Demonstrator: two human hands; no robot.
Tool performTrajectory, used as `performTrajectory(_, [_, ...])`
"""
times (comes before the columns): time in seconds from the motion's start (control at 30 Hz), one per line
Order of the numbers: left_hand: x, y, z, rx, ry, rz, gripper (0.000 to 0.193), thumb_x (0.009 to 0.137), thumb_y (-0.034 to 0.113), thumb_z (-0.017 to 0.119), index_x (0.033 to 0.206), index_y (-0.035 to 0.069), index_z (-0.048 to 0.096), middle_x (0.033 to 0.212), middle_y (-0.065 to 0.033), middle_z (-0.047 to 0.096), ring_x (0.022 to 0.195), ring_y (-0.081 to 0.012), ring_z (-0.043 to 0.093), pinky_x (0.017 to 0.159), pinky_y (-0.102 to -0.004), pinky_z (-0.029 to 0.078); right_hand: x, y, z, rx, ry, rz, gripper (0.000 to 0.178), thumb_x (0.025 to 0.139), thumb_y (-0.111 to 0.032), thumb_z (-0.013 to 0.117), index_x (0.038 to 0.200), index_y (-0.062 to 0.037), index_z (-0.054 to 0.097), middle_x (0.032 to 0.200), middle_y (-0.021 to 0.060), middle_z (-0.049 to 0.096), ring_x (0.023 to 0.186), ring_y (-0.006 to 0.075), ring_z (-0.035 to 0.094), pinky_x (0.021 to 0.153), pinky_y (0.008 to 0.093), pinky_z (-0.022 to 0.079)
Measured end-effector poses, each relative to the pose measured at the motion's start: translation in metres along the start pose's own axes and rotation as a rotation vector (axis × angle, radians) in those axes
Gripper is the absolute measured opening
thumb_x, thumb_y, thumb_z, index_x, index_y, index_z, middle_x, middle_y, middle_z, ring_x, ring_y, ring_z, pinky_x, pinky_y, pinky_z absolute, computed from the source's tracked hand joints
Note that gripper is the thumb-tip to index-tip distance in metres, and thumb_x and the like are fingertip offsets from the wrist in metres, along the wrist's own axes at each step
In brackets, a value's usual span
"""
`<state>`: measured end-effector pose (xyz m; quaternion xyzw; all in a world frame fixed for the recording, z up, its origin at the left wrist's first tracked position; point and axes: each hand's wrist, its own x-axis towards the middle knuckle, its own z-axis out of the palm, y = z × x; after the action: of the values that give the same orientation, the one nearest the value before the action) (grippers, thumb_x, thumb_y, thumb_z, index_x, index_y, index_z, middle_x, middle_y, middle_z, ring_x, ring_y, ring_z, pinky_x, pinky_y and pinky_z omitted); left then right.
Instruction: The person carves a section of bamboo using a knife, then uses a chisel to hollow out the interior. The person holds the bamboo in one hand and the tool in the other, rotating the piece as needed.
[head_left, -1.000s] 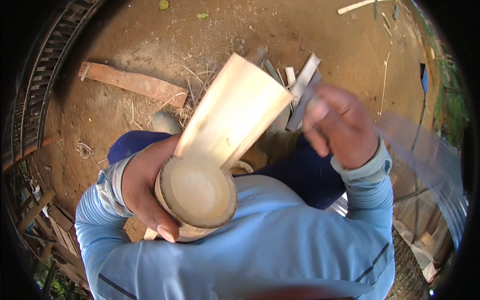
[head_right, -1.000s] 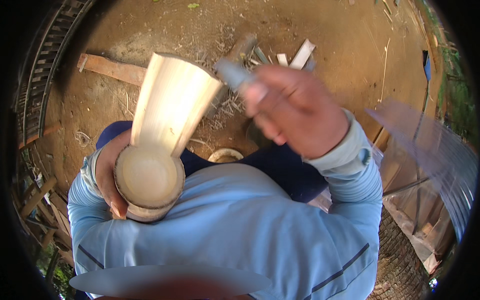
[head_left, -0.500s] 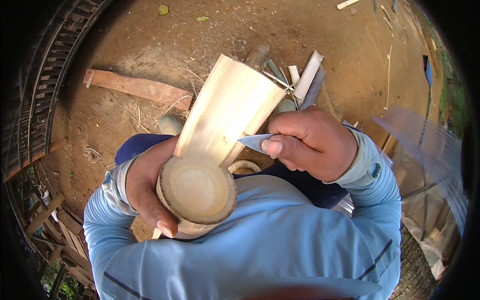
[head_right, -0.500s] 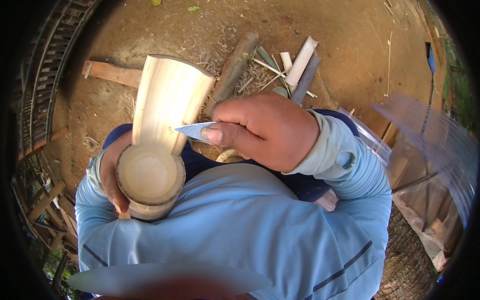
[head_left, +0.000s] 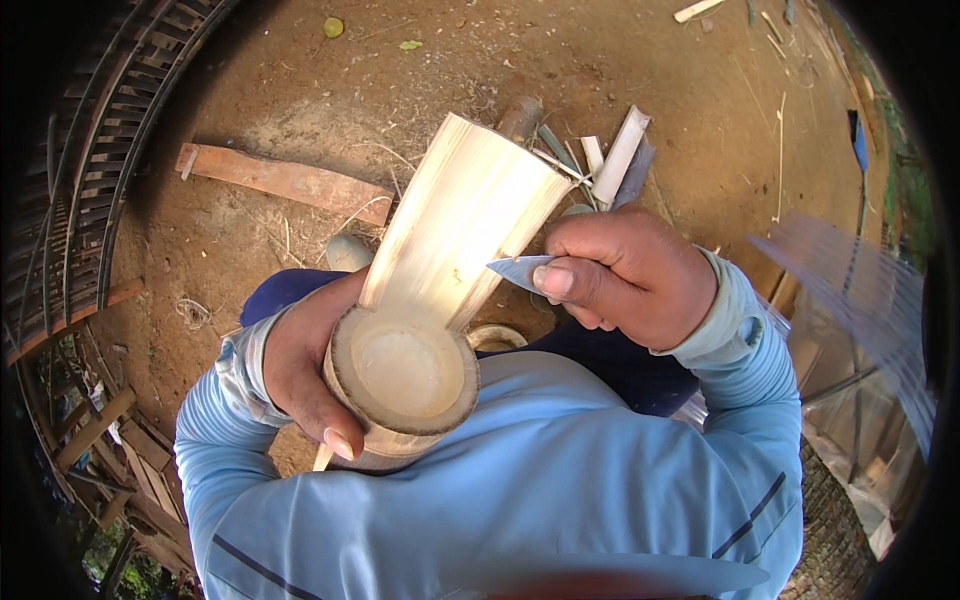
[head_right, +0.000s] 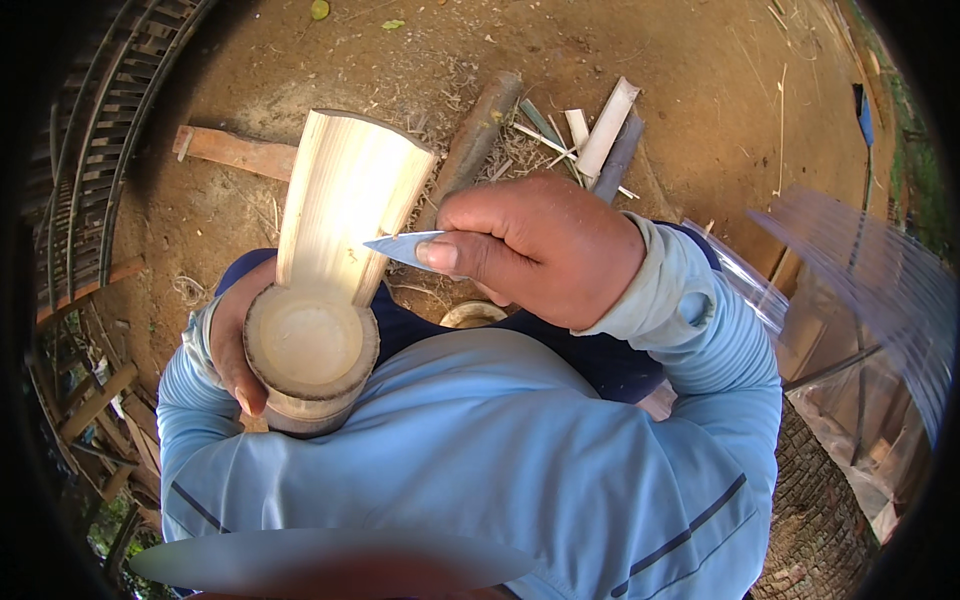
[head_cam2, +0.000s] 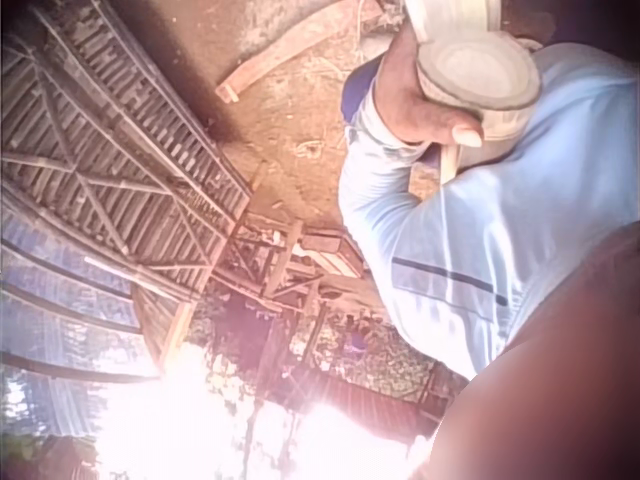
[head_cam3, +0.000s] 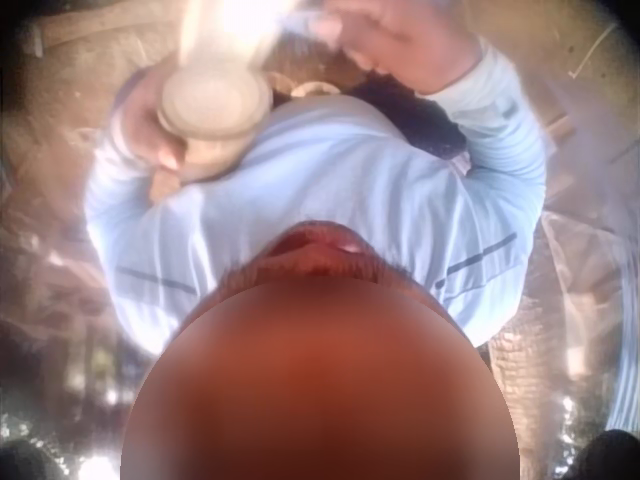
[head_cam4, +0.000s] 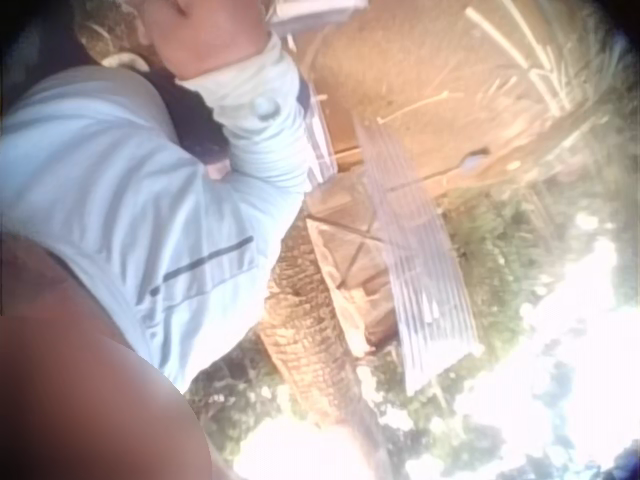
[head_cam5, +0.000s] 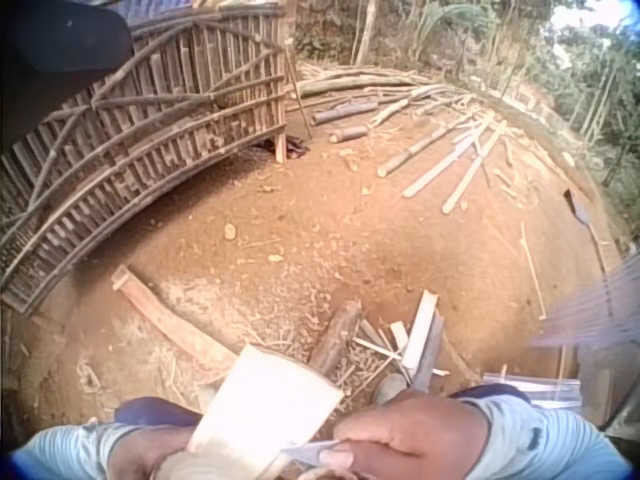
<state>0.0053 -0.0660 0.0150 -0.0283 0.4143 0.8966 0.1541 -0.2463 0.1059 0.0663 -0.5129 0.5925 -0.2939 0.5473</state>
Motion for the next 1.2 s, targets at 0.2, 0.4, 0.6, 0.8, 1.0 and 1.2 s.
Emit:
performTrajectory(0.2, [0.0,0.002,-0.001,-0.005,0.005,-0.018,0.132,0.051,0.033,0.099,0.15,-0.006,0.022,0.137,-0.017,0.051,0.123,-0.022,0.053,0.106,-0.0365,0.039,-0.001,0.005,-0.004,0.058,0.052,0.004,0.038,0.103,-0.034,0.053,0.08,-0.003,0.057,0.055,0.0037,0.052,0.049,0.0135,0.052,0.048,0.0317,0.041])
performTrajectory(0.4, [-0.002,-0.003,-0.002,-0.004,0.023,0.019,0.132,0.051,0.033,0.1,0.15,-0.006,0.022,0.137,-0.0161,0.051,0.122,-0.0214,0.053,0.105,-0.0359,0.04,-0.002,0.006,-0.013,0.158,0.137,-0.008,0.038,0.104,-0.033,0.051,0.079,-0.0048,0.056,0.056,0.0006,0.051,0.047,0.007,0.047,0.046,0.0249,0.039])
performTrajectory(0.6, [0.0,-0.005,-0.006,-0.008,0.021,0.043,0.124,0.053,0.032,0.098,0.145,-0.011,0.027,0.13,-0.023,0.054,0.113,-0.0268,0.059,0.097,-0.0389,0.047,-0.009,0.022,-0.05,0.22,0.524,-0.056,0.036,0.104,-0.033,0.05,0.083,-0.0045,0.057,0.056,-0.0003,0.05,0.044,0.0055,0.043,0.044,0.0229,0.037])
performTrajectory(0.8, [-0.006,-0.024,-0.013,-0.117,-0.06,0.05,0.128,0.051,0.033,0.099,0.146,-0.01,0.024,0.131,-0.0288,0.052,0.114,-0.033,0.06,0.094,-0.0431,0.049,-0.006,0.009,0.012,-0.1,0.063,-0.167,0.04,0.103,-0.034,0.051,0.078,-0.0034,0.055,0.055,0.0043,0.049,0.049,0.0161,0.052,0.048,0.0324,0.041])
performTrajectory(1.0, [-0.005,-0.032,-0.023,-0.159,-0.158,0.074,0.132,0.049,0.034,0.1,0.147,-0.009,0.021,0.128,-0.0327,0.052,0.113,-0.039,0.06,0.092,-0.048,0.051,0.0,0.009,0.014,0.06,0.022,-0.102,0.039,0.103,-0.034,0.052,0.079,-0.0033,0.056,0.058,0.0102,0.053,0.052,0.025,0.055,0.052,0.0393,0.043])
performTrajectory(1.2, [-0.007,-0.034,-0.033,-0.112,-0.219,0.068,0.137,0.047,0.033,0.1,0.148,-0.007,0.017,0.13,-0.0343,0.049,0.113,-0.0404,0.06,0.093,-0.0493,0.051,-0.001,0.009,0.008,0.005,0.043,-0.124,0.042,0.103,-0.037,0.051,0.078,-0.0028,0.054,0.058,0.0128,0.049,0.052,0.0293,0.05,0.052,0.0414,0.04])
